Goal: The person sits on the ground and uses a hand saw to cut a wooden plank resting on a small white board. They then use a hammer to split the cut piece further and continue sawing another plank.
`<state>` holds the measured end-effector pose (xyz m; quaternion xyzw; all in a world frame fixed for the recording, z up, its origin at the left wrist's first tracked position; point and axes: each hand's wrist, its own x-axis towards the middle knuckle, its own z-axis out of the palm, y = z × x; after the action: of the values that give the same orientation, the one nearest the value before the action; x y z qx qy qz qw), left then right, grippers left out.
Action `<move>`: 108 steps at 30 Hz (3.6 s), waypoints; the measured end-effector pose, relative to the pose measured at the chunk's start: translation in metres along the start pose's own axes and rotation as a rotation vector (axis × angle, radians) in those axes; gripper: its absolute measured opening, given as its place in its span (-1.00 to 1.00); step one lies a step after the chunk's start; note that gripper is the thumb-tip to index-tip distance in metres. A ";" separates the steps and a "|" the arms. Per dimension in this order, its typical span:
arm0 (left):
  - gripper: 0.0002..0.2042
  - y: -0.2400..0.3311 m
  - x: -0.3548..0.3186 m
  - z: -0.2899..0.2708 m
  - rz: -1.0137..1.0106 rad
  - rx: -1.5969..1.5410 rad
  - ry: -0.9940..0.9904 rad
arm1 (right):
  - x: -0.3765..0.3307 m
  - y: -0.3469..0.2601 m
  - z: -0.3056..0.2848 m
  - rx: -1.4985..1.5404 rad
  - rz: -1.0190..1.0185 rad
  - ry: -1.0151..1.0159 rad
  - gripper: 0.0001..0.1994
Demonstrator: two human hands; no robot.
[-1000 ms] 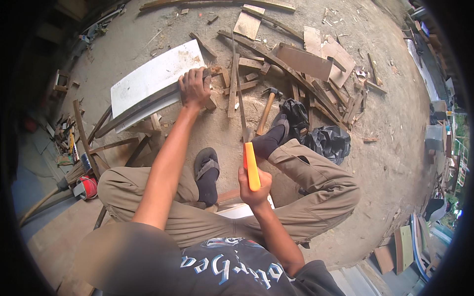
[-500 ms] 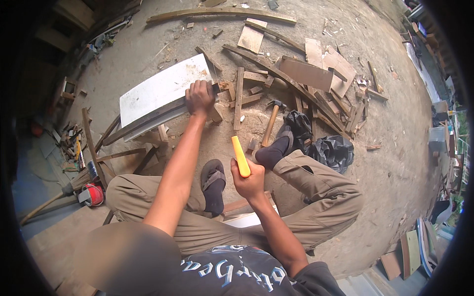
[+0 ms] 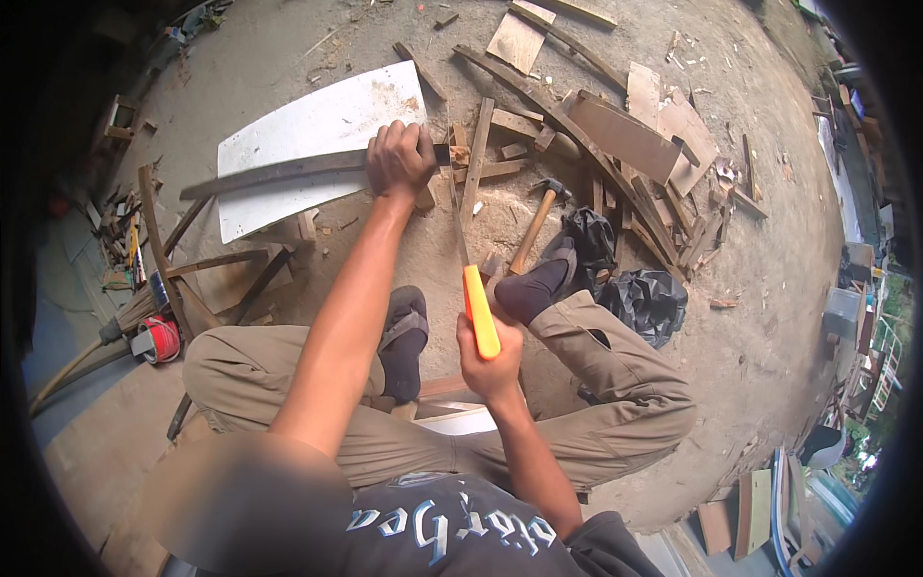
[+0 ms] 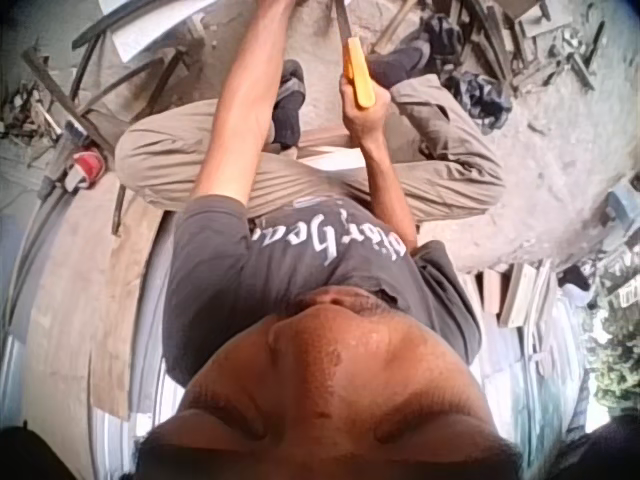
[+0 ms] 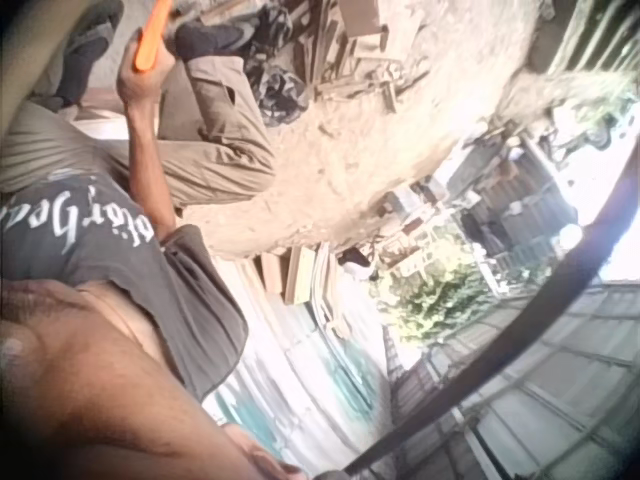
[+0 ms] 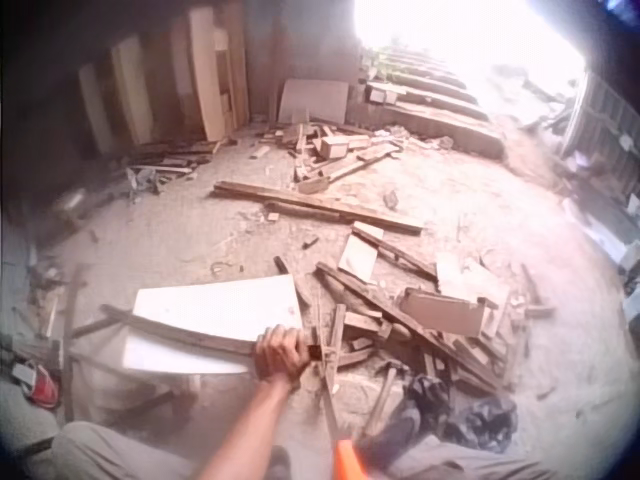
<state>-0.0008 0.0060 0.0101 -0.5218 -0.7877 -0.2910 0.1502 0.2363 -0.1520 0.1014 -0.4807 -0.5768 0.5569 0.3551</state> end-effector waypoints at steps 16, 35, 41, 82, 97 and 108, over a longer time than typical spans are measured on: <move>-0.67 0.000 0.007 0.008 0.001 0.032 -0.006 | -0.035 -0.021 -0.014 -0.171 -0.131 0.001 -0.88; -0.72 0.011 0.009 0.007 -0.167 0.064 -0.019 | -0.037 -0.018 -0.009 -0.219 -0.124 -0.049 -0.84; -0.73 0.010 0.013 0.001 -0.161 0.019 -0.016 | -0.014 -0.002 -0.019 -0.254 -0.225 -0.061 -0.92; -0.75 0.006 0.012 0.012 -0.076 0.024 0.057 | -0.039 0.016 -0.027 -0.261 -0.204 -0.027 -0.95; -0.78 0.007 0.010 0.011 -0.072 0.027 0.062 | -0.041 0.015 -0.029 -0.217 -0.194 -0.017 -0.97; -0.76 0.009 0.012 0.010 -0.141 0.027 0.011 | 0.062 0.014 0.016 -0.094 -0.164 0.027 -0.84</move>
<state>0.0031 0.0230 0.0113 -0.4614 -0.8256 -0.2928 0.1406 0.2056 -0.0989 0.0773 -0.4555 -0.6346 0.4919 0.3844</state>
